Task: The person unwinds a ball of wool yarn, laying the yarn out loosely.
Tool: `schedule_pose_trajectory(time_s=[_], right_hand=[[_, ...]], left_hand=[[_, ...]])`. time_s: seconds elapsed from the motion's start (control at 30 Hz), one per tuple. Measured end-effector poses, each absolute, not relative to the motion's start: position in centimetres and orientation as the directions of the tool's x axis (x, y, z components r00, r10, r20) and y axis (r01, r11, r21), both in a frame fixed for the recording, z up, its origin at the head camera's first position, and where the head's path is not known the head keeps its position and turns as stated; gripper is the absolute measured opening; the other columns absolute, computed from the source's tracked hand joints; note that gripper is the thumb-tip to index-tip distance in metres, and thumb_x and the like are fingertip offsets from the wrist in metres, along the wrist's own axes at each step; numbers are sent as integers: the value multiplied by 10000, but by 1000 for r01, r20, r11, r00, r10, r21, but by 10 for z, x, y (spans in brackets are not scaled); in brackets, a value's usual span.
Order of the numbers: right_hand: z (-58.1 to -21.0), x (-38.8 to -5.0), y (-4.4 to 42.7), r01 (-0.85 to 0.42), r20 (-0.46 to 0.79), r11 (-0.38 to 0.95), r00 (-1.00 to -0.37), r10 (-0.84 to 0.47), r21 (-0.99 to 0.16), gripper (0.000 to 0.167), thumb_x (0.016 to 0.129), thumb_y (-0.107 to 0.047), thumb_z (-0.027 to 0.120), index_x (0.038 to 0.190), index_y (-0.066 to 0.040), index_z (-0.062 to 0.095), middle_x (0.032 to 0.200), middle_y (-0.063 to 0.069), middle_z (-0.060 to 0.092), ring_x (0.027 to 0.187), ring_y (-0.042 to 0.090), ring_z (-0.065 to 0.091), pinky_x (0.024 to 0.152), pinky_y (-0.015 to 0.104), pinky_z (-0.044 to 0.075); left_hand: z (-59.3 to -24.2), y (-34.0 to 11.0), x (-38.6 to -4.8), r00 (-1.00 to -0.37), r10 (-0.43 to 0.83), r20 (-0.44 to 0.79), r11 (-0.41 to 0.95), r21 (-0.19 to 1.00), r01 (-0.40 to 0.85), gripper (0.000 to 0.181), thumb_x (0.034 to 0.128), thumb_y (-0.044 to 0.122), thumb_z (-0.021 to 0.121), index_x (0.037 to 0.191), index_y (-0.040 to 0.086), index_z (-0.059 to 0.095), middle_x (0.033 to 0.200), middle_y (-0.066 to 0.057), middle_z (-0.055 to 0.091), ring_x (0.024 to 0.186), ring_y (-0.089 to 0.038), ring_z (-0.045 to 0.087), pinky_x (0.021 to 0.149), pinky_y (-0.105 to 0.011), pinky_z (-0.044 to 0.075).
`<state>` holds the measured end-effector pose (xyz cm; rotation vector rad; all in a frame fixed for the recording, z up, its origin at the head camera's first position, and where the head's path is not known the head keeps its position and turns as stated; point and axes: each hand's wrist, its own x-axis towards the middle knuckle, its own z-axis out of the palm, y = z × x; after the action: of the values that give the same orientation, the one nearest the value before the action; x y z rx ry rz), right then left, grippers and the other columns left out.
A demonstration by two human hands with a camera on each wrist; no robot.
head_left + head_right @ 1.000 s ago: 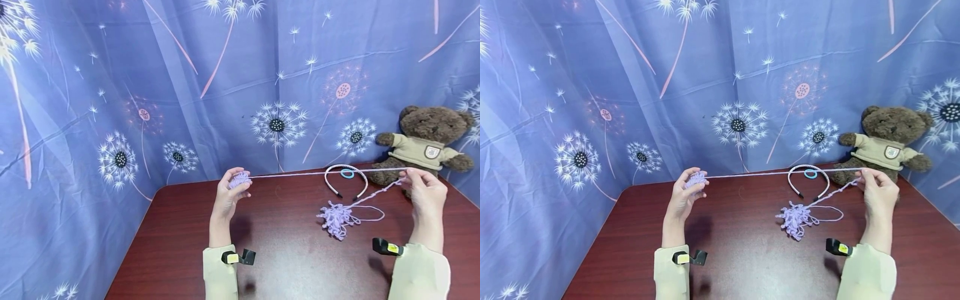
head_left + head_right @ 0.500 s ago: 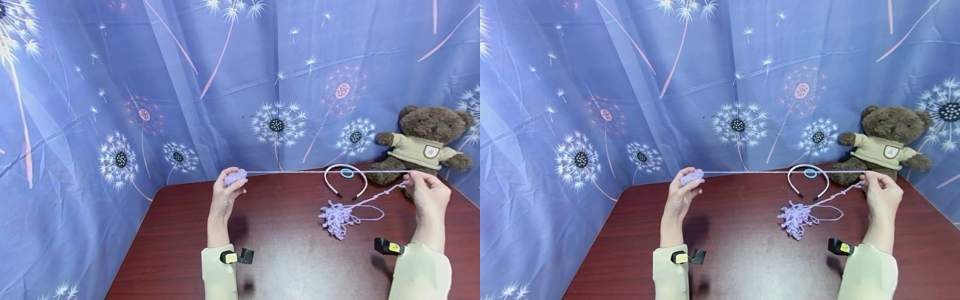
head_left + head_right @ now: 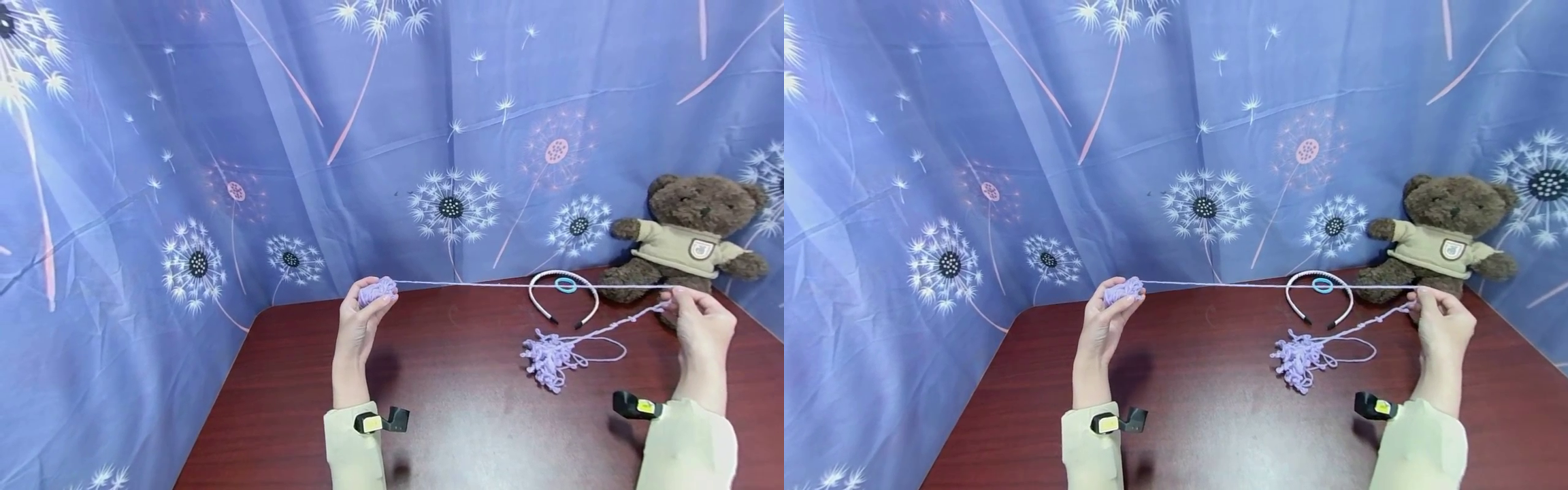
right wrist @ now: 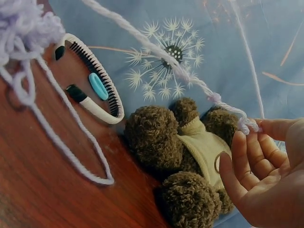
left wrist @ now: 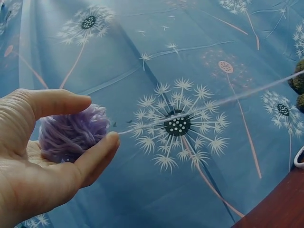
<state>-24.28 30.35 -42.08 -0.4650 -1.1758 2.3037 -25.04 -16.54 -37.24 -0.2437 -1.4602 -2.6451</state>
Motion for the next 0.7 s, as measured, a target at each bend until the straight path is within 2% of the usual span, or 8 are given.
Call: schedule_pose_trajectory(time_s=[0.13, 0.3, 0.43, 0.5, 0.57, 0.63, 0.7], right_hand=[[-424, -244, 304, -263, -70, -474, -815, 576, -840, 323, 930, -6, 561, 669, -125, 711, 544, -41, 683, 478, 24, 631, 488, 118, 519], [-429, -249, 298, -192, -27, -347, -842, 539, -918, 339, 941, -48, 553, 685, -212, 703, 560, -118, 680, 500, -19, 630, 523, 80, 499], [-429, -255, 283, -61, 39, -29, -875, 482, -998, 343, 954, -152, 532, 714, -370, 644, 566, -264, 632, 542, -118, 590, 582, 37, 424], [-425, -260, 271, -48, 99, 130, -901, 423, -990, 283, 961, -213, 533, 766, -388, 638, 589, -331, 605, 572, -158, 573, 585, 36, 412], [-417, -265, 252, -63, 163, 273, -918, 363, -960, 185, 971, -262, 533, 860, -287, 678, 615, -386, 569, 599, -173, 540, 589, 51, 415], [-405, -266, 228, -132, 243, 370, -932, 270, -919, 227, 984, -283, 536, 996, -128, 701, 666, -413, 554, 640, -192, 522, 605, 47, 420], [-393, -267, 199, -210, 310, 445, -937, 164, -870, 323, 994, -258, 530, 1111, 16, 655, 736, -302, 660, 701, -205, 517, 644, 52, 428]], left_hand=[[-373, -167, -250, -980, -33, 196, -541, 821, 183, 348, 837, -194, 502, 1064, 68, 528, 1124, -120, 573, 935, -224, 696, 872, -280, 584], [-372, -166, -250, -979, -37, 200, -519, 833, 190, 350, 832, -185, 517, 1061, 78, 548, 1126, -102, 590, 940, -203, 694, 889, -268, 574], [-372, -161, -248, -981, -13, 191, -485, 857, 173, 363, 829, -175, 529, 1049, 111, 573, 1110, -67, 608, 953, -169, 670, 858, -219, 559], [-372, -157, -248, -981, 11, 196, -471, 866, 168, 367, 830, -167, 533, 1051, 123, 577, 1100, -52, 618, 958, -167, 667, 846, -211, 552], [-371, -153, -247, -978, 40, 206, -463, 871, 165, 364, 834, -162, 537, 1049, 129, 577, 1098, -46, 626, 955, -168, 674, 851, -212, 551], [-370, -147, -247, -974, 68, 216, -455, 876, 162, 363, 832, -157, 546, 1049, 132, 576, 1107, -39, 629, 957, -153, 668, 852, -211, 546], [-369, -141, -246, -969, 95, 228, -451, 878, 162, 369, 822, -159, 553, 1053, 128, 577, 1129, -43, 629, 965, -144, 656, 870, -218, 547]])
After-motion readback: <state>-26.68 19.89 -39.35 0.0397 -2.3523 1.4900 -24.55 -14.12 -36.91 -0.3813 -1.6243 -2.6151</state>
